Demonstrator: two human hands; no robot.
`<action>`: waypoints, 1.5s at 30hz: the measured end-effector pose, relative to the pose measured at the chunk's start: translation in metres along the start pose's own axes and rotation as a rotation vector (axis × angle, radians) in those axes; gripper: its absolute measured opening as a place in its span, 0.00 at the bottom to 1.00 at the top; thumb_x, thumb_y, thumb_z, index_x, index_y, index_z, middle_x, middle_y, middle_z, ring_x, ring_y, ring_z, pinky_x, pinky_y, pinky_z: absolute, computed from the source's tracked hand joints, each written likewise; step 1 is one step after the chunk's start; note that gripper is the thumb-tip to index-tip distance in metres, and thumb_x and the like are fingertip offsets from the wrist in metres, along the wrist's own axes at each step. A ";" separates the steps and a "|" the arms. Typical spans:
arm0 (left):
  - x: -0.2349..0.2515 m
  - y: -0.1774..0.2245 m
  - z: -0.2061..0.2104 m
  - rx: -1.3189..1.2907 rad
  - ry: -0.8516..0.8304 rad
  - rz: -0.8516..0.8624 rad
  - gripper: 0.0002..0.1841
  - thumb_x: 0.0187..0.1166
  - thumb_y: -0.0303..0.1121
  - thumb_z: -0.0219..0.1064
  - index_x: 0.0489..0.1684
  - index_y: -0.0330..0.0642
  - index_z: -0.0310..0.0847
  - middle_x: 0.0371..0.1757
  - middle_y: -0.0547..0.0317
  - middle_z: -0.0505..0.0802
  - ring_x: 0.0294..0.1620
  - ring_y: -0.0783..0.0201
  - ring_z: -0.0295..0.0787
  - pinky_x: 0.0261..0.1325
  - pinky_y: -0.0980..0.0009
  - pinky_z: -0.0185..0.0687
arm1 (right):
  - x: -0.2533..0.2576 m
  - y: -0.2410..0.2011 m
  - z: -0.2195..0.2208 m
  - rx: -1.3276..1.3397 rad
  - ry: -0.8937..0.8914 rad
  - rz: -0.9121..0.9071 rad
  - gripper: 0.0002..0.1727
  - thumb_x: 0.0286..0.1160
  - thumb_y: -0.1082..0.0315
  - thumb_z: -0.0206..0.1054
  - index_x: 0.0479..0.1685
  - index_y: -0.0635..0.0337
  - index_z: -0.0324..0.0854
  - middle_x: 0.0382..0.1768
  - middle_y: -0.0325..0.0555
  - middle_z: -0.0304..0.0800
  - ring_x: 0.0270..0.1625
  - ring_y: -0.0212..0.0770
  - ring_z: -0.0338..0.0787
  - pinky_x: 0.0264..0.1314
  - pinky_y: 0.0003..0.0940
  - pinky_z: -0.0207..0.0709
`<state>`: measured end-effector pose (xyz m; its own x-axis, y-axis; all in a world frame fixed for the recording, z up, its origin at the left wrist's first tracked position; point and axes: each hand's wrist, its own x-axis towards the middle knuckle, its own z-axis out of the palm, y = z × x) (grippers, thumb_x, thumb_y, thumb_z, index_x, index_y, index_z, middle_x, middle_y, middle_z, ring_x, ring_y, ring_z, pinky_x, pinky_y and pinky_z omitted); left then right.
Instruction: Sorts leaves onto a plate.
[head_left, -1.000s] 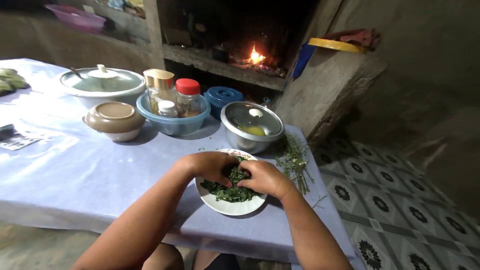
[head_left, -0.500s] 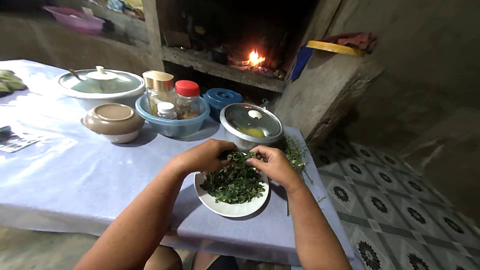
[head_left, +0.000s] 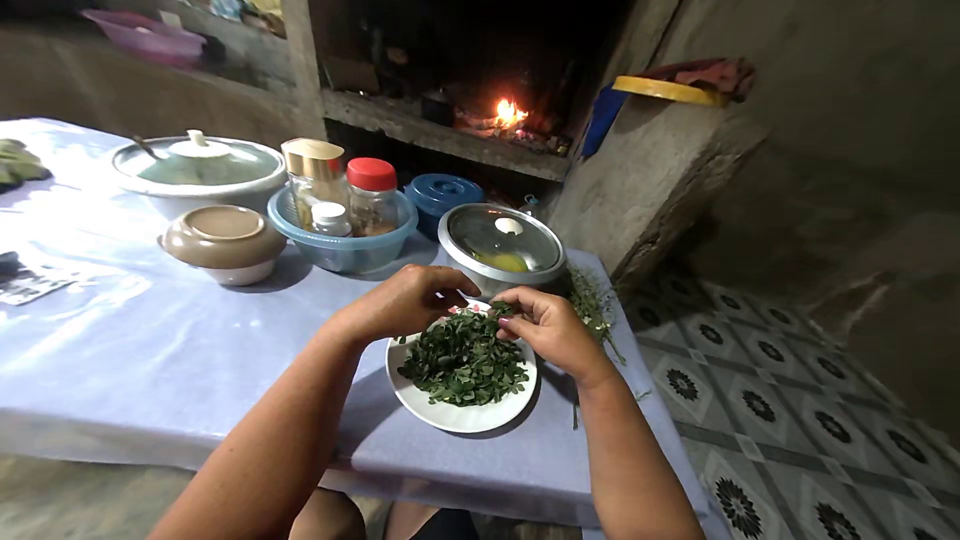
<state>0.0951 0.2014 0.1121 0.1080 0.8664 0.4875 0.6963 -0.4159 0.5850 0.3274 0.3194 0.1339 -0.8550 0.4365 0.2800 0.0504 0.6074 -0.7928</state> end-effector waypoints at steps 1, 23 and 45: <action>0.000 0.000 -0.001 0.019 0.003 0.004 0.13 0.80 0.21 0.66 0.57 0.45 0.88 0.49 0.63 0.96 0.44 0.69 0.95 0.50 0.67 0.94 | 0.000 0.000 0.000 -0.003 -0.013 -0.006 0.13 0.80 0.77 0.66 0.60 0.62 0.86 0.50 0.47 0.94 0.40 0.38 0.95 0.47 0.34 0.92; -0.001 -0.007 -0.003 0.213 -0.215 -0.159 0.08 0.85 0.32 0.66 0.50 0.47 0.91 0.42 0.61 0.95 0.42 0.65 0.92 0.53 0.58 0.90 | 0.005 0.011 0.007 -0.476 -0.134 -0.044 0.11 0.81 0.68 0.68 0.56 0.56 0.90 0.65 0.45 0.88 0.62 0.39 0.90 0.65 0.39 0.87; 0.009 -0.008 0.030 0.448 -0.558 -0.443 0.40 0.62 0.32 0.81 0.82 0.46 0.71 0.64 0.42 0.89 0.66 0.40 0.85 0.64 0.34 0.77 | 0.023 0.023 0.030 -0.771 -0.445 0.317 0.39 0.75 0.71 0.69 0.89 0.57 0.63 0.78 0.58 0.78 0.80 0.56 0.78 0.82 0.58 0.70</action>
<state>0.1116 0.2205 0.0925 0.0110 0.9822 -0.1875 0.9601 0.0420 0.2764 0.2927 0.3232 0.1059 -0.8534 0.4595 -0.2461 0.5055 0.8448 -0.1754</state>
